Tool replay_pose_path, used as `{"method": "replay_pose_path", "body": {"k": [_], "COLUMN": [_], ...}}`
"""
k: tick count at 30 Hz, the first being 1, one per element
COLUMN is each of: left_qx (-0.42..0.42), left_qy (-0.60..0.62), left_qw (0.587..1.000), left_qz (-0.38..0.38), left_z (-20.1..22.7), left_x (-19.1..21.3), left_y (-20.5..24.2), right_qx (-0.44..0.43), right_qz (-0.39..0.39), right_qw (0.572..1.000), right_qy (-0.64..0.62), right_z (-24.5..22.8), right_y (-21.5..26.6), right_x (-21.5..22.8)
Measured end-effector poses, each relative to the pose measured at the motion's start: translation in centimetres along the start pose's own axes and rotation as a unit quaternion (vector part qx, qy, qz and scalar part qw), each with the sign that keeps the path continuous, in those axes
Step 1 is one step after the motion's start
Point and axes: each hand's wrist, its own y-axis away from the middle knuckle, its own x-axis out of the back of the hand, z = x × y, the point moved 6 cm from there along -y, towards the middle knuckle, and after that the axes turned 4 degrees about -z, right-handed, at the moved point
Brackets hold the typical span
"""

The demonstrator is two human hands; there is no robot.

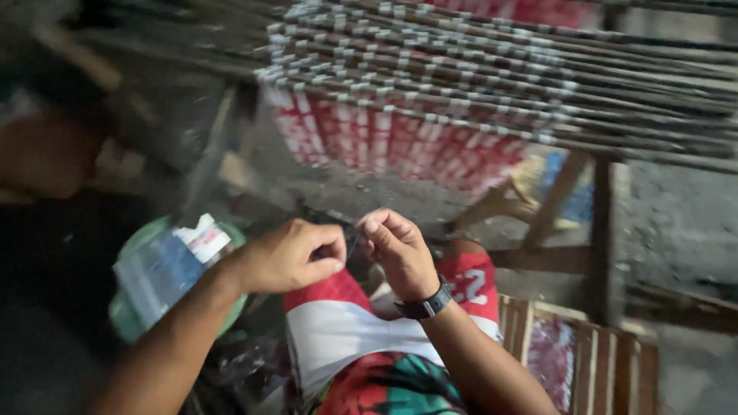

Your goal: The person is wrapping and tying plastic film around bundles of red and white candles hanging from a wooden frame.

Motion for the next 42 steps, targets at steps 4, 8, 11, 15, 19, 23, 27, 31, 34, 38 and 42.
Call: {"method": "replay_pose_path", "body": {"k": [4, 8, 11, 15, 19, 23, 27, 31, 34, 38, 42], "left_qx": [-0.014, -0.026, -0.060, -0.079, -0.066, -0.016, 0.025, 0.035, 0.028, 0.031, 0.037], "left_qy": [0.037, 0.042, 0.098, 0.110, 0.032, 0.028, 0.012, 0.013, 0.032, 0.027, 0.009], "left_qw": [0.999, 0.999, 0.993, 0.988, 0.994, 0.996, 0.996, 0.995, 0.995, 0.994, 0.994], "left_qz": [-0.013, -0.013, 0.040, 0.076, 0.086, 0.079, 0.081, 0.088, 0.092, 0.100, 0.104], "left_z": [-0.4, 0.7, 2.8, 3.6, 4.2, 3.6, 3.5, 3.1, 3.3, 3.4, 4.0], "left_x": [-2.0, -3.5, -3.2, -3.5, -4.3, -4.9, -5.0, -4.9, -4.8, -4.5, -4.4], "left_y": [-2.9, -5.2, -5.5, -5.7, -5.9, -5.4, -5.3, -5.4, -5.2, -4.9, -4.4], "right_qx": [0.053, 0.072, 0.069, 0.030, 0.035, 0.061, 0.088, 0.083, 0.075, 0.078, -0.005], "right_qz": [0.025, 0.061, 0.106, 0.104, 0.089, 0.098, 0.084, 0.048, 0.038, 0.040, 0.028], "right_qw": [0.997, 0.992, 0.989, 0.990, 0.994, 0.989, 0.989, 0.992, 0.993, 0.989, 0.993], "right_qy": [0.057, 0.086, 0.074, 0.091, 0.057, 0.090, 0.083, 0.083, 0.082, 0.118, 0.115], "right_z": [-4.2, -4.9, -5.0, -3.9, -3.4, -3.9, -5.5, -6.3, -6.0, -6.1, -4.7], "right_y": [0.9, 1.9, 2.8, 4.1, 4.2, 3.8, 3.8, 3.4, 3.6, 4.3, 4.8], "right_x": [1.2, 3.4, 4.3, 4.3, 4.0, 5.4, 5.3, 5.2, 5.2, 4.8, 4.3]}}
